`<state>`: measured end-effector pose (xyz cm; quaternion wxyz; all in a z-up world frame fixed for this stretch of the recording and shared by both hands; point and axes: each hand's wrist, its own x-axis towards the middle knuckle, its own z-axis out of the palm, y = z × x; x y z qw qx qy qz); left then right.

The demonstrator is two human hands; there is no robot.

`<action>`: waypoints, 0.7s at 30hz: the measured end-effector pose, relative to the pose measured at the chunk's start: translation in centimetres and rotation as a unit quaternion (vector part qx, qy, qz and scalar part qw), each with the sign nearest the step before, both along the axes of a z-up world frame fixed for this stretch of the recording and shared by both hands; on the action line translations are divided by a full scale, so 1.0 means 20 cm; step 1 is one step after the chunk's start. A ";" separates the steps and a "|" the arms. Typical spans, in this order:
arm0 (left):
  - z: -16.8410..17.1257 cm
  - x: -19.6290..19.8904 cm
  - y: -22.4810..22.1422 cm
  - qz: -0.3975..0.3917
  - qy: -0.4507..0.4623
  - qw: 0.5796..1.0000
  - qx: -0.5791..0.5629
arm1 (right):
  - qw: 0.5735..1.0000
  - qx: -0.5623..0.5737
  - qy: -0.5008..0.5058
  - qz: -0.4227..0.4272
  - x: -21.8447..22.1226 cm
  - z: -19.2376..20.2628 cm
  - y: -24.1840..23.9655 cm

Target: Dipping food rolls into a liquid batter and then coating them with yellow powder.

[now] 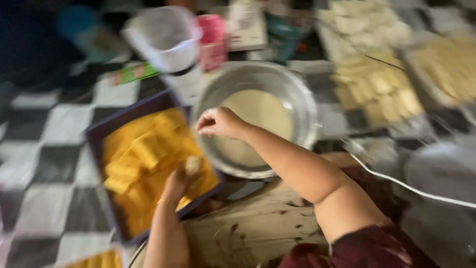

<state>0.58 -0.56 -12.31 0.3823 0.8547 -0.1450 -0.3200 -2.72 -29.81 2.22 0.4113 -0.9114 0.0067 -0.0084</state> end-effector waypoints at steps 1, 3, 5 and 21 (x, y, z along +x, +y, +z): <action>-0.04 0.03 0.02 -0.040 -0.089 0.987 0.126 | 0.996 0.071 -0.024 -0.044 -0.04 -0.02 -0.15; 0.07 0.03 -0.02 -0.092 -0.185 0.949 0.238 | 0.984 0.137 -0.052 -0.103 -0.19 -0.06 -0.52; 0.40 -0.05 -0.07 0.159 -0.147 0.963 0.163 | 0.962 0.099 -0.110 -0.228 -0.37 -0.08 -0.93; 0.63 -0.11 -0.09 0.434 0.196 0.858 -0.195 | 0.725 -0.382 0.325 -0.473 -1.52 -1.02 -2.33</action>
